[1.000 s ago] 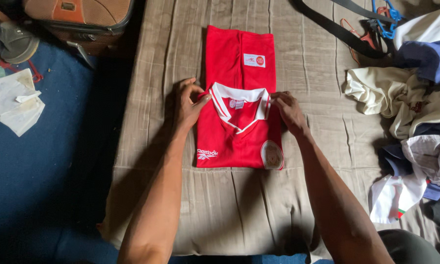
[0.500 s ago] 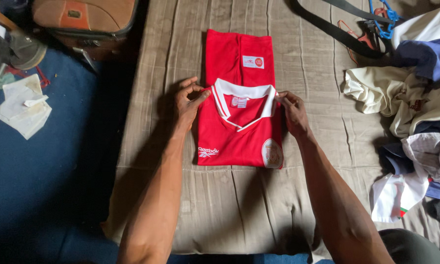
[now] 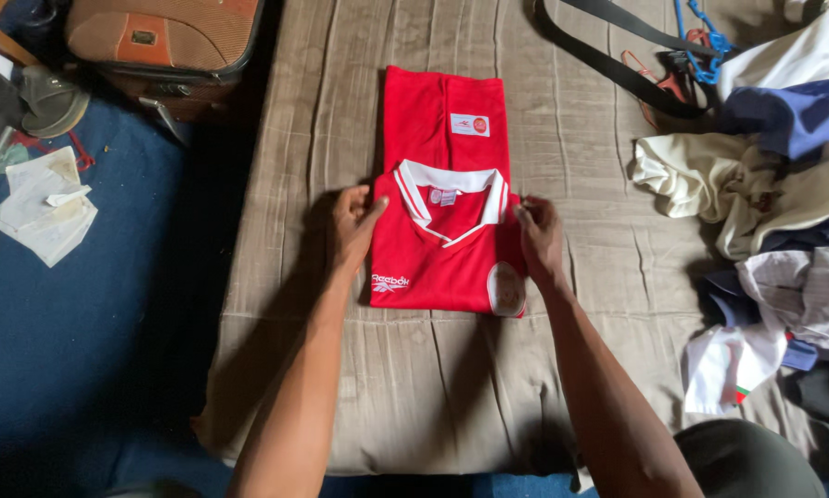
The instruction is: The person folds a red shirt and a black shirt by hand on a bed and places them into a travel bag.
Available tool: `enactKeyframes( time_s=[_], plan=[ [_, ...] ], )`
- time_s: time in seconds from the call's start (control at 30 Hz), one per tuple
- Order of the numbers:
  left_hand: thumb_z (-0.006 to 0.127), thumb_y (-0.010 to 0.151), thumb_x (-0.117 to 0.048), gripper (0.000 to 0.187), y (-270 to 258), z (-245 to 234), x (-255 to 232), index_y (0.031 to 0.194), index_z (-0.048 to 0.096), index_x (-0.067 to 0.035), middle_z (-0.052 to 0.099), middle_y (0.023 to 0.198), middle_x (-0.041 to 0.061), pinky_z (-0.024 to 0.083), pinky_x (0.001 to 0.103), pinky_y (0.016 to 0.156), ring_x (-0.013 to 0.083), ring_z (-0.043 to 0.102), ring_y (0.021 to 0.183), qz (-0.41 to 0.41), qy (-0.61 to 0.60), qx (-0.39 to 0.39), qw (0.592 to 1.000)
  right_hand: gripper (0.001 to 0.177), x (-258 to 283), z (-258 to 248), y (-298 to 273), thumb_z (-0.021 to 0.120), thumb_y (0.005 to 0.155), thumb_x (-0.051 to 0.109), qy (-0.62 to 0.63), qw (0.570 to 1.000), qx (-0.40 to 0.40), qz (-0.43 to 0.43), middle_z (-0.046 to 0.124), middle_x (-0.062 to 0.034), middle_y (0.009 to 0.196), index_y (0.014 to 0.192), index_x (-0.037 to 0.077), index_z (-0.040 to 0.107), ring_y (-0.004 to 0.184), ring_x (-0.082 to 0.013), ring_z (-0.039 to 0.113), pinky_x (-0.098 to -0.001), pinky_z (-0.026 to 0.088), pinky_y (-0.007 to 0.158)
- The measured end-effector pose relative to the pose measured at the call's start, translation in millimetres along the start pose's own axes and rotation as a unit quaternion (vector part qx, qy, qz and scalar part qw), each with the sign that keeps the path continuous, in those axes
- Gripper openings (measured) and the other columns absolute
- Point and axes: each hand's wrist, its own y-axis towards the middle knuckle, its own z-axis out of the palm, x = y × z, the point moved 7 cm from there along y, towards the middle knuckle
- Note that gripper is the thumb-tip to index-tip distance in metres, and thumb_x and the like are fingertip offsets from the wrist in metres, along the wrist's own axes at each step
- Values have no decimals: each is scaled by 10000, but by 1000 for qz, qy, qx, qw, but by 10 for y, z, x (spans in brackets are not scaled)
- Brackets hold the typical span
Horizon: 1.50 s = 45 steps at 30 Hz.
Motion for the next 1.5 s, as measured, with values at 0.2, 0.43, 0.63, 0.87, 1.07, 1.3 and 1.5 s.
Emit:
enactKeyframes(
  time_s=[0.2,0.43,0.63,0.87,1.07,1.3,1.5],
  plan=[
    [746,860,-121,328,-374,86,-87,1161,682,-6,766,1011,51,563,298,792,129,701,865,-174,-70,194,963,288,-46,-32,-291,723,962,217,41,956,220,187,683,-56,804,1035,-61,699,679,-114,596,-306,482,579],
    [727,874,-105,284,-1042,-110,-382,1142,700,-14,779,1016,59,582,309,794,128,719,875,-207,24,263,942,293,-73,-204,-962,721,930,233,92,897,350,254,695,-50,772,1087,-15,727,642,-117,628,-301,507,572],
    [735,864,-165,304,-1565,-366,-505,1130,718,-19,799,982,73,565,288,785,111,724,868,-269,81,280,918,405,224,-387,-1445,752,892,238,72,882,368,287,746,-77,926,1191,-31,707,782,-135,664,-312,543,699],
    [763,889,-205,350,-1239,-277,-387,1191,683,-48,737,1111,75,526,318,836,138,669,931,-313,-81,240,915,401,253,-208,-1071,645,910,112,308,849,265,337,747,-101,1059,1284,-19,578,905,-195,722,-341,576,796],
    [762,875,-159,304,-1269,-36,-414,1141,691,-31,758,1114,76,573,320,898,142,711,979,-303,-131,234,915,158,280,35,-1021,664,919,-1,300,857,274,317,743,-90,946,1074,-30,675,863,-182,707,-322,564,812],
    [742,890,-159,245,-1317,-82,-710,1094,705,-29,766,1072,77,583,329,876,129,725,934,-290,-95,213,928,111,351,-152,-1017,704,965,41,245,874,291,303,745,-99,938,1030,-49,703,839,-163,690,-327,532,754],
    [769,869,-159,217,-1474,-171,-1011,1057,750,-50,783,1060,30,546,284,916,81,702,956,-255,-79,322,908,195,708,-347,-1263,658,929,49,229,860,294,349,769,-100,1046,1108,-20,695,988,-175,727,-342,581,939]
  ],
)
